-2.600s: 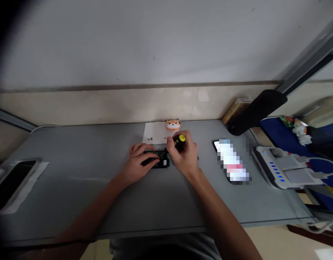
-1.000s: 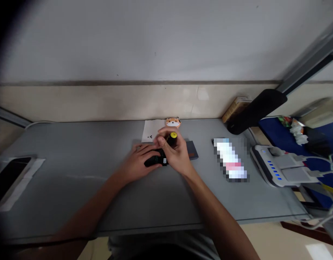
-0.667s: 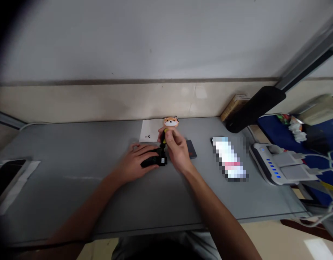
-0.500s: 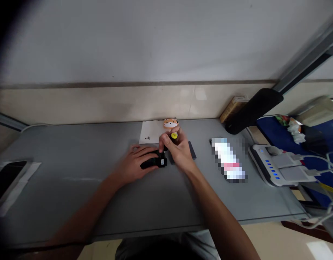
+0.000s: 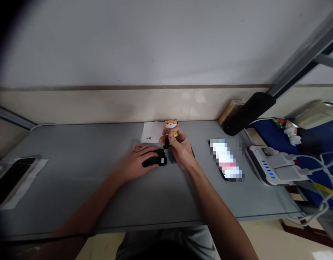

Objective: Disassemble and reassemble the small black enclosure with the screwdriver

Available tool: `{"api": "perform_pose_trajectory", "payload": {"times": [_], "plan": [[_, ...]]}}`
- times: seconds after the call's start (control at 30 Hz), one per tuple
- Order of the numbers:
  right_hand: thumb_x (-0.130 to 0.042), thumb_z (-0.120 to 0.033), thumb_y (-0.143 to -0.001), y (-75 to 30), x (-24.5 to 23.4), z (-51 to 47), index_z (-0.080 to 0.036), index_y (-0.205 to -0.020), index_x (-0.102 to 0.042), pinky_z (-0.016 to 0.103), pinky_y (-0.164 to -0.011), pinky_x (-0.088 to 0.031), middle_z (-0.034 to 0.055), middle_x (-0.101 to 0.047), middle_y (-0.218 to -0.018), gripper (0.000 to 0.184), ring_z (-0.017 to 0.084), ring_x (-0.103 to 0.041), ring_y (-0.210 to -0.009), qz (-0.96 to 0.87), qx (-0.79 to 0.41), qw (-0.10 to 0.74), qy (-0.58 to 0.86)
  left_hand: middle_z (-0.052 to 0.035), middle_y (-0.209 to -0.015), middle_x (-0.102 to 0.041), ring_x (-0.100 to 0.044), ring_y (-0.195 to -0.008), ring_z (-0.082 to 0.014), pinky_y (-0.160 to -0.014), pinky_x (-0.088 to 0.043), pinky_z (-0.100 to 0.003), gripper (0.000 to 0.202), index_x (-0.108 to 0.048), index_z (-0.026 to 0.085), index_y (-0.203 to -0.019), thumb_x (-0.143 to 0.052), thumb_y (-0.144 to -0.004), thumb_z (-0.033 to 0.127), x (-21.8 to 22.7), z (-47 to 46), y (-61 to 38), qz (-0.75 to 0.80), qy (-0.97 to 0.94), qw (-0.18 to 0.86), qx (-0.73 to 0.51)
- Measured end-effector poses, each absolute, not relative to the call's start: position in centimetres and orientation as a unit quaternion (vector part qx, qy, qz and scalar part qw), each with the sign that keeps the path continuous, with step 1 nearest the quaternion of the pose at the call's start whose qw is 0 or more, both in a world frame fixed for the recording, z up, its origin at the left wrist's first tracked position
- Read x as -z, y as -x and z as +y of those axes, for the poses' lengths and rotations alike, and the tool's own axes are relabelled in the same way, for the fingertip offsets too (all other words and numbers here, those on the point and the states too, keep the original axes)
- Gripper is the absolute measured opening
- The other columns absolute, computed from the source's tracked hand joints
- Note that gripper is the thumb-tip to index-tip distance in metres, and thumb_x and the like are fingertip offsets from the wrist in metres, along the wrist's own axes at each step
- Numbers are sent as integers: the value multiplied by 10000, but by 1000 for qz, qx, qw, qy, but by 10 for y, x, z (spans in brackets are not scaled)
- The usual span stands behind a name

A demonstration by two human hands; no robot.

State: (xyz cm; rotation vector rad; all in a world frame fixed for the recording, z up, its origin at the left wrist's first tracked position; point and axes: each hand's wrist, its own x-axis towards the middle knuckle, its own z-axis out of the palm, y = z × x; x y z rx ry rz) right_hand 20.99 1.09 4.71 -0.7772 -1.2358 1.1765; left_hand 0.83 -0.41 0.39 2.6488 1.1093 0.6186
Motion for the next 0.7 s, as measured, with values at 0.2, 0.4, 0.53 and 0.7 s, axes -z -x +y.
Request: {"api": "perform_pose_trajectory", "payload": {"times": [0.2, 0.4, 0.53, 0.7], "plan": [[-725, -660, -811, -211, -43, 13, -260, -761, -382, 261, -535, -428, -101, -469, -563, 530, 98, -502, -483, -532, -482, 611, 335, -74, -1272, -727, -658, -1196, -254, -1092, -431, -477, 198, -731, 259, -1126, -653, -980, 367, -5, -5, -10, 380, -895, 99, -213], [-651, -721, -837, -209, -44, 13, -252, -718, -413, 271, -525, -377, -72, -427, -591, 539, 103, -461, -509, -504, -496, 624, 331, -70, -1291, -727, -659, -1198, -261, -1099, -417, -490, 195, -745, 271, -1115, -660, -979, 383, -4, -5, -9, 382, -894, 100, -210], [-560, -777, -862, -208, -47, 13, -258, -699, -438, 297, -534, -375, -49, -415, -590, 558, 131, -424, -515, -465, -555, 625, 293, -71, -1303, -724, -670, -1176, -261, -1100, -408, -506, 199, -742, 273, -1115, -652, -983, 393, -4, -5, -9, 385, -894, 93, -209], [-646, -664, -847, -209, -51, 12, -249, -688, -533, 306, -569, -393, -19, -462, -635, 459, 149, -450, -571, -448, -582, 622, 270, -66, -1286, -732, -673, -1176, -253, -1086, -420, -484, 192, -738, 266, -1112, -664, -976, 379, -4, -4, -10, 383, -895, 94, -209]]}}
